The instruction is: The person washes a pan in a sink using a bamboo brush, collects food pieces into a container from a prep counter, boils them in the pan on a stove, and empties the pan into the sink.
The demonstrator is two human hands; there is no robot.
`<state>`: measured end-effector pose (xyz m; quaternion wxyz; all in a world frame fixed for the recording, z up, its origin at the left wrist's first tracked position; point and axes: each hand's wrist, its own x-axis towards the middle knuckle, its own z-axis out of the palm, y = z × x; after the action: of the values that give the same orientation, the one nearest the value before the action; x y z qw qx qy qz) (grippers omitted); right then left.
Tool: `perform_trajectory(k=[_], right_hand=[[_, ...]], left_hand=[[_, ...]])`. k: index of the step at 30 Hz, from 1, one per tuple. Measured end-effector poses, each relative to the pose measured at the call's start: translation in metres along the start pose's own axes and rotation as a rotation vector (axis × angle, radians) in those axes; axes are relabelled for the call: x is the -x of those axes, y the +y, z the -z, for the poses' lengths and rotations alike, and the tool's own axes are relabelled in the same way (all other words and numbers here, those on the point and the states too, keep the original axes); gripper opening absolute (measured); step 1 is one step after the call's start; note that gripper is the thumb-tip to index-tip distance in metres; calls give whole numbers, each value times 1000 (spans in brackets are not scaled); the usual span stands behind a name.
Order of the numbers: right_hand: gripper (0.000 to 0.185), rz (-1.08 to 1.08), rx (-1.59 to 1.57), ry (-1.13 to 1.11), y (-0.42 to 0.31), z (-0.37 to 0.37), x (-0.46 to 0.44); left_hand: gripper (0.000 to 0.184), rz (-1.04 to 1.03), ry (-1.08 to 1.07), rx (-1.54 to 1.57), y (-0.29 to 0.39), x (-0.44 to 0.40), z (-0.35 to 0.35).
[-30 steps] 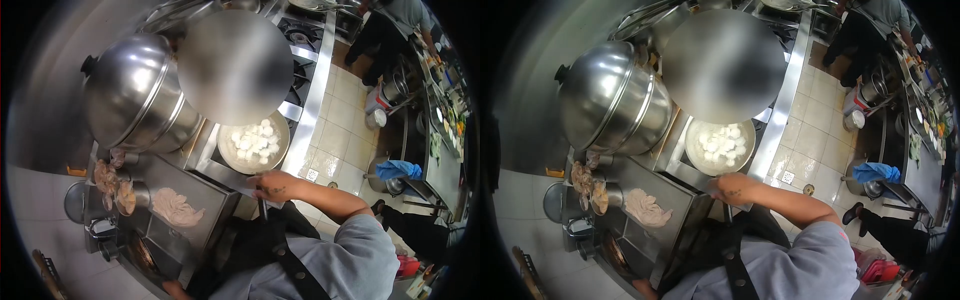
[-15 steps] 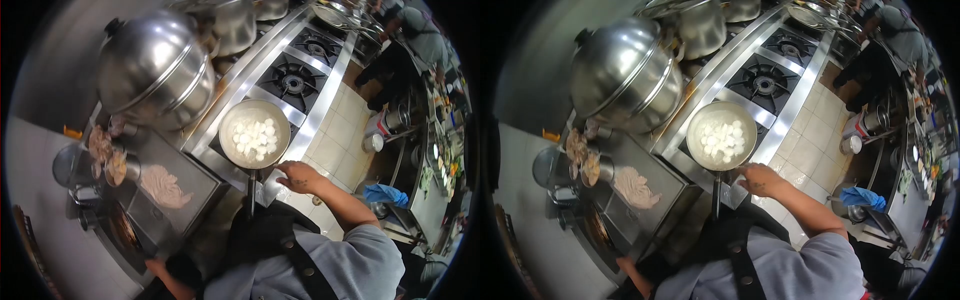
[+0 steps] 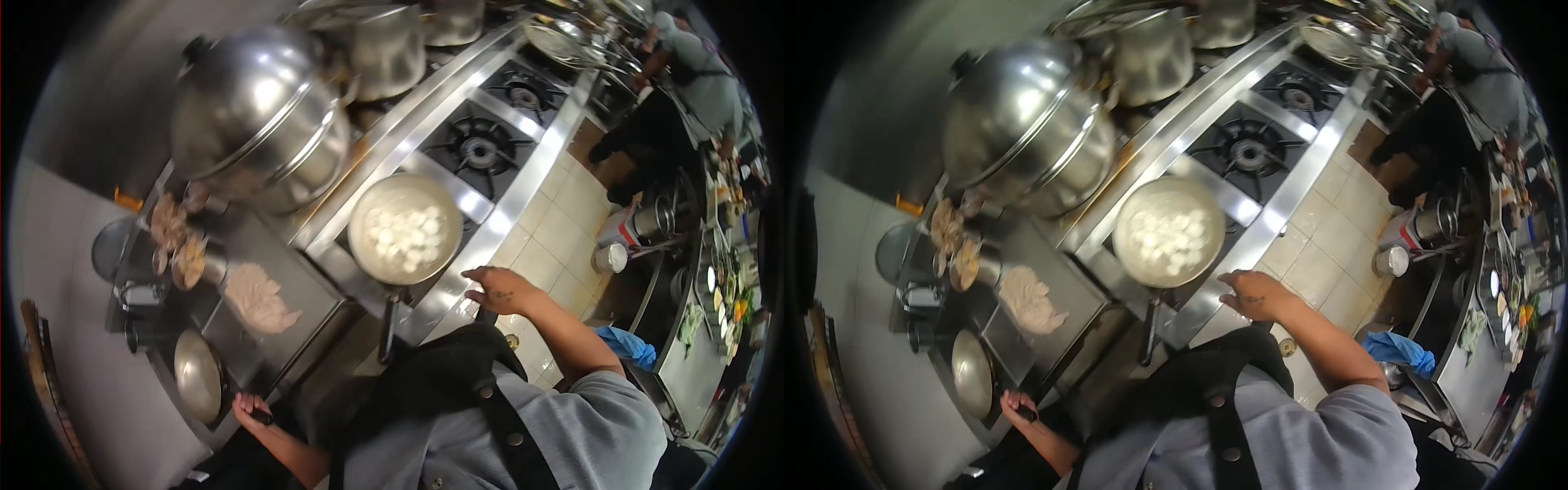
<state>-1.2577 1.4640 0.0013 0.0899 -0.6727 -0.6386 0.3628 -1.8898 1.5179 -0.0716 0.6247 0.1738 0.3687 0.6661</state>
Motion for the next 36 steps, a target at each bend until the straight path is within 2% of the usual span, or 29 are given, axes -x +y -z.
perform_trajectory(k=[1,2,4,6,8,9,11,13,14,15,16,18,19,20,22,23,24,26,27,29,30,32,36], right_hand=[[43,-7,-12,-8,17,3,5],[43,5,1,4,40,3,10],[42,-25,-38,-17,81,13,23],[44,-13,-100,-2,146,11,31],[45,-232,-207,-49,213,2,45],[44,-328,-174,-23,249,-6,55],[41,-486,-93,34,322,-31,82],[42,-551,11,85,415,-88,122],[41,-614,109,-88,454,-112,142],[39,-600,183,-108,508,-161,168],[35,-467,215,-248,613,-246,201],[31,-1060,-301,-131,522,-201,247],[30,-1243,-467,-80,492,-194,267],[28,-1306,-515,-79,465,-192,283],[25,-938,-163,-256,456,-206,308],[28,-535,181,-429,451,-210,321],[28,-545,189,-429,449,-220,330],[26,-714,-383,-185,450,-240,339],[26,-711,-386,-182,445,-234,343],[25,-1182,-901,72,427,-212,348],[25,-1173,-915,78,436,-221,351],[26,-1415,-1347,505,453,-249,374],[43,-1644,-1610,824,485,-270,412]], left_hand=[[28,-33,-28,52,-12,14,-21],[30,-53,58,30,-21,29,-49],[29,-90,-12,-86,-38,57,-87],[24,-142,30,-202,-55,91,-147],[9,-208,88,-220,-61,102,-160],[12,-217,-44,-268,-63,110,-177],[12,-202,-114,-222,-74,135,-236],[9,-198,-157,-171,-89,153,-283],[11,-176,-267,-170,-94,157,-297],[13,-150,-377,-169,-100,159,-308],[13,-147,-391,-160,-107,157,-317],[15,-20,-565,-156,-121,151,-334],[15,60,-632,-94,-130,147,-343],[16,134,-675,-62,-141,143,-354],[17,271,-785,10,-170,136,-377],[16,328,-825,-25,-185,133,-389],[16,371,-844,-61,-199,134,-401],[16,553,-861,-9,-236,132,-418],[15,589,-887,-82,-252,131,-428],[14,728,-927,-108,-292,124,-446],[14,785,-910,-136,-310,123,-458],[13,890,-918,-184,-350,119,-482],[5,1033,-894,-150,-445,115,-528]])
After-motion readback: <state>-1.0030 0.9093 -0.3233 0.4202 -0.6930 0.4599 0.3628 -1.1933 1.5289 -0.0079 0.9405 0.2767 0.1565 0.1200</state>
